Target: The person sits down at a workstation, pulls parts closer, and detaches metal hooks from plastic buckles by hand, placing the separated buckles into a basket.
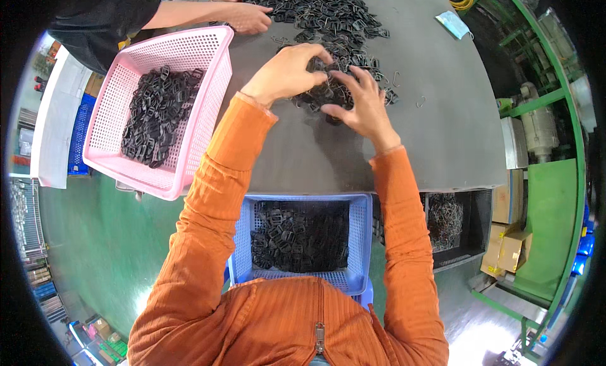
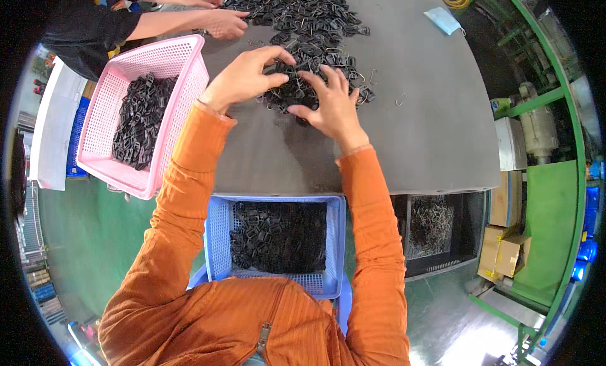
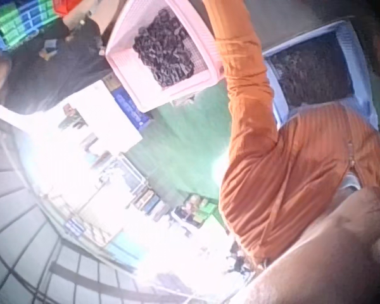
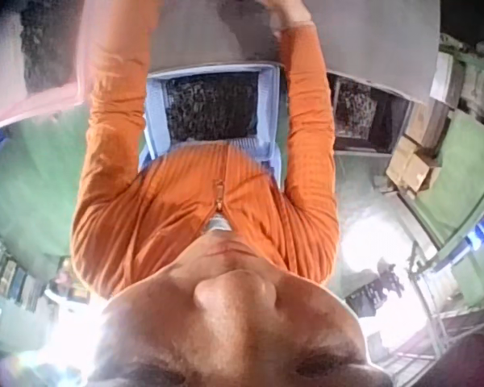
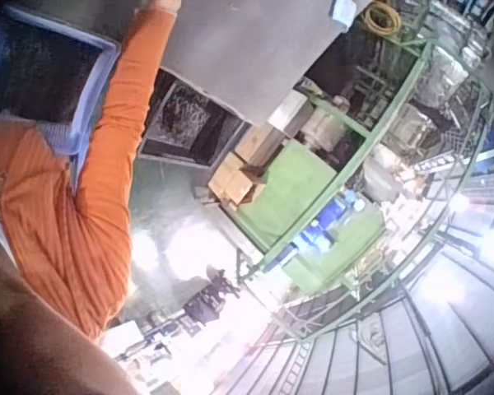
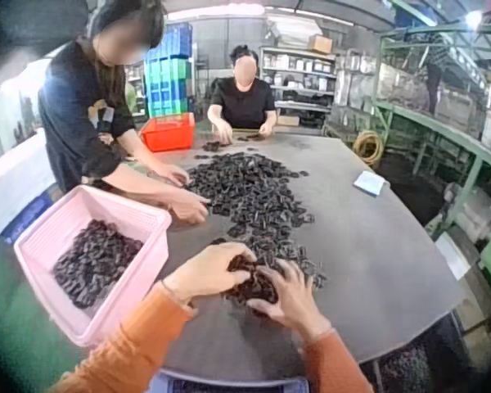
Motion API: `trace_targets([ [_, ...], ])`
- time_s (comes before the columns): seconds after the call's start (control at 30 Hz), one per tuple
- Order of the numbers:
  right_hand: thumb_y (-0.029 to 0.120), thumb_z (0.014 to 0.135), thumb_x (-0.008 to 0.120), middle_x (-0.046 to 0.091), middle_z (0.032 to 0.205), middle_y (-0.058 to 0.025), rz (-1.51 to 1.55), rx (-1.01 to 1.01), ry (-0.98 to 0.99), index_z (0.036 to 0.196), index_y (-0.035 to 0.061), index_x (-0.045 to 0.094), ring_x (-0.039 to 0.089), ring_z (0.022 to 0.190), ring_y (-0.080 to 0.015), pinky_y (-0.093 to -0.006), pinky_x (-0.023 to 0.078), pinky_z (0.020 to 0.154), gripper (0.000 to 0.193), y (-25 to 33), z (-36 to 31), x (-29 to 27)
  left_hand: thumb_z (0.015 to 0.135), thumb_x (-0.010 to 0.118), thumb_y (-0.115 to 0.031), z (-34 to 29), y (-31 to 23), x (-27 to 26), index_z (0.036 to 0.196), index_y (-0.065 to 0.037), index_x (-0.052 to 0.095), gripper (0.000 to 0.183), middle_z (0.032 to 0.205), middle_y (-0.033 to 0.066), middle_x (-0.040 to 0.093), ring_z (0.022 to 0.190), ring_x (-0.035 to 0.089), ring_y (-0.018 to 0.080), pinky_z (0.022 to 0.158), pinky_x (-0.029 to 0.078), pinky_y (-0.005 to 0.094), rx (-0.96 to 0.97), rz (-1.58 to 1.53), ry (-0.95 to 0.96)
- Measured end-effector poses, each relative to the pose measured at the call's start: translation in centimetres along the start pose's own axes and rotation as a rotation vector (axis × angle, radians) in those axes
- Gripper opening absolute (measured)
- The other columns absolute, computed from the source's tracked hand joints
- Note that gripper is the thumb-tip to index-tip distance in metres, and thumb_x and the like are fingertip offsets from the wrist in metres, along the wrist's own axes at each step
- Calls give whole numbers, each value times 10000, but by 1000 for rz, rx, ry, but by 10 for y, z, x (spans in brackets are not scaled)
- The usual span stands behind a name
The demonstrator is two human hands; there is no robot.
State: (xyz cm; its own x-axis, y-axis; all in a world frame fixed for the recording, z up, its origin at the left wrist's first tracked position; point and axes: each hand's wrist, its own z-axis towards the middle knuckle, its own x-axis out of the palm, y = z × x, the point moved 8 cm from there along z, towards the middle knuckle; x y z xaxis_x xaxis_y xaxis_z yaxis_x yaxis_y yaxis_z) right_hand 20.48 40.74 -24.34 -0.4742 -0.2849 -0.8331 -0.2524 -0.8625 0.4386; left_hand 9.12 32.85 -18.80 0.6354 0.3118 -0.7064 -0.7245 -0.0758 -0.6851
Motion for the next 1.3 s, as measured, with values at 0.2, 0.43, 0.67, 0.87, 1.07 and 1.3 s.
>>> trace_targets([
  [0.2,177,750,647,571,1098,-10,-159,4,-108,933,185,639,529,1060,-268,-416,460,842,184,-40,-6,-13,785,661,-238,-40,40,53,1083,-106,590,334,1181,114,504,1117,503,271,870,440,480,61,396,-148],
  [0.43,-17,716,547,582,970,-49,-292,220,-218,913,141,632,544,966,-291,-398,475,790,267,-82,-30,-64,791,640,-67,-54,17,38,926,-6,621,150,931,110,602,834,619,225,757,496,316,-79,-487,-364],
  [0.67,307,796,642,486,1252,-109,-50,-163,-107,1122,156,569,402,1229,-336,-573,310,991,367,87,-67,5,839,576,-236,-12,124,4,1050,-99,626,257,1154,105,571,1148,473,316,966,373,409,-113,205,-649],
  [0.87,276,862,552,464,1322,-46,-233,-51,39,1193,253,553,347,1299,-295,-652,224,1021,331,50,-68,28,895,452,-470,35,136,29,1380,-323,366,515,1490,34,249,1381,143,339,1067,139,604,-195,434,-261],
  [1.07,133,826,600,544,1156,-76,-323,-31,-219,1103,186,603,471,1160,-272,-507,387,928,282,-4,-71,-37,846,585,-295,20,109,35,1107,-119,619,316,1113,83,599,1113,487,285,937,401,365,40,389,-420],
  [1.3,70,786,629,613,837,-105,406,73,146,905,55,605,611,754,-299,-355,489,670,123,74,-151,-24,840,622,-286,-97,36,0,1148,-84,600,369,1002,119,634,895,599,260,828,468,352,199,586,-627],
])
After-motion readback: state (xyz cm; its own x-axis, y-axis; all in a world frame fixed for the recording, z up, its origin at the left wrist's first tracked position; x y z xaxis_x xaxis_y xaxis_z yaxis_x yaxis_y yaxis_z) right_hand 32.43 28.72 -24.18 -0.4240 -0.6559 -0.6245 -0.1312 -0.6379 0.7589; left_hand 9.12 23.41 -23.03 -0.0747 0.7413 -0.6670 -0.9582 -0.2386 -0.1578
